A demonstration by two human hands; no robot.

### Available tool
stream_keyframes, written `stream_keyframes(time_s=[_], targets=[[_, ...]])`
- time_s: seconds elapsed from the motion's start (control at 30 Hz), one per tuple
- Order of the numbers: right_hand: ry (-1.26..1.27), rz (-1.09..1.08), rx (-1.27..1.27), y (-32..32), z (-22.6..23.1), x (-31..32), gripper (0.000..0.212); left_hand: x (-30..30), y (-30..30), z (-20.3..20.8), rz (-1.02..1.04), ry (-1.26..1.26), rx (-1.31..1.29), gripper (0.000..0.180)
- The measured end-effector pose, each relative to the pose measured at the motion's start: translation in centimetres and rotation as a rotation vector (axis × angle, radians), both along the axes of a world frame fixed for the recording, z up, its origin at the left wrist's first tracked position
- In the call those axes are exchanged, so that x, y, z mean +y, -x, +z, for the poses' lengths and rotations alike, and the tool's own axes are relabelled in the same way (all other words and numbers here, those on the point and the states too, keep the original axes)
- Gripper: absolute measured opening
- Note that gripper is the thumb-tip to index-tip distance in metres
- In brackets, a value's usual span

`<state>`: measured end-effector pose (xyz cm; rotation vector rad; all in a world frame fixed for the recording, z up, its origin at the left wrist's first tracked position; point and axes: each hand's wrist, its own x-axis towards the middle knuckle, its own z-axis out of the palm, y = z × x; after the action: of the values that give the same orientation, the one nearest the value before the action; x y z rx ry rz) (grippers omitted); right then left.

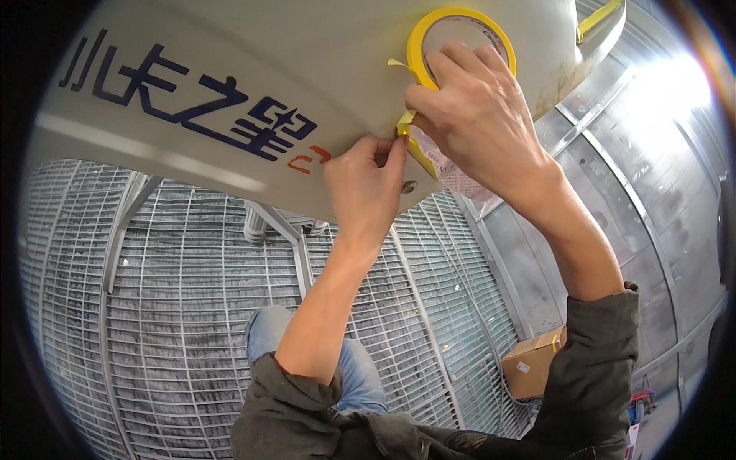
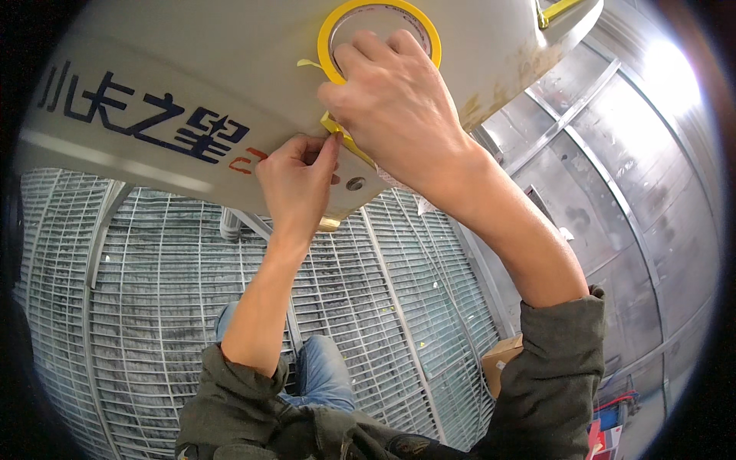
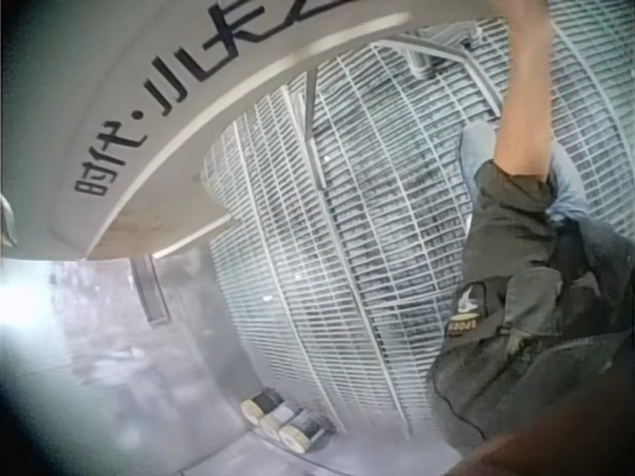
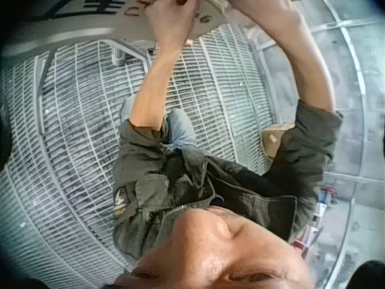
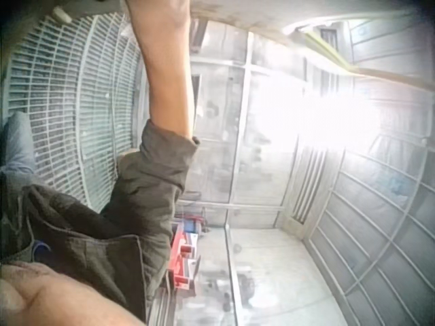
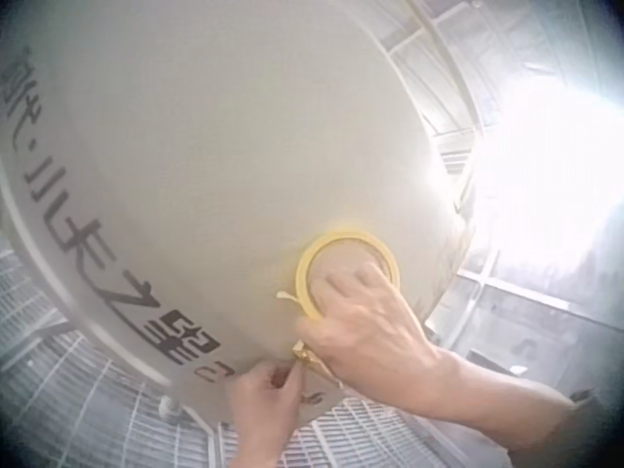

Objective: The person sits on a metal grid floor and uses yellow tape to cover a rectangular recess and a small circular area on a white vehicle door panel. They apply strips of tape over newspaper placed in the recess and smooth the tape down.

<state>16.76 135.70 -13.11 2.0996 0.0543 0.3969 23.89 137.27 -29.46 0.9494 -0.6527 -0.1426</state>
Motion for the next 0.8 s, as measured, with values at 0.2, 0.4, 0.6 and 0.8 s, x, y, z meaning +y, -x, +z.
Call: stream_keyframes(time_s=[0.2, 0.4, 0.6, 0.8], targets=[[-0.044, -0.047, -0.031, 1.0, -0.3, -0.4, 0.016, 0.0, -1.3, 0.0, 0.142, -0.068, -0.171, 0.02], [-0.07, -0.081, -0.176, 1.9, -1.6, -1.1, 0.013, 0.1, -1.5, 0.4, 0.14, -0.119, -0.159, 0.019], [-0.194, -0.134, -0.298, 2.7, -2.8, -1.8, 0.017, 0.2, -1.3, 1.1, 0.191, -0.184, -0.196, 0.018], [-0.281, -0.035, -0.396, 3.5, -4.1, -3.7, 0.021, 0.3, -1.0, 1.3, 0.196, -0.2, -0.217, 0.019]])
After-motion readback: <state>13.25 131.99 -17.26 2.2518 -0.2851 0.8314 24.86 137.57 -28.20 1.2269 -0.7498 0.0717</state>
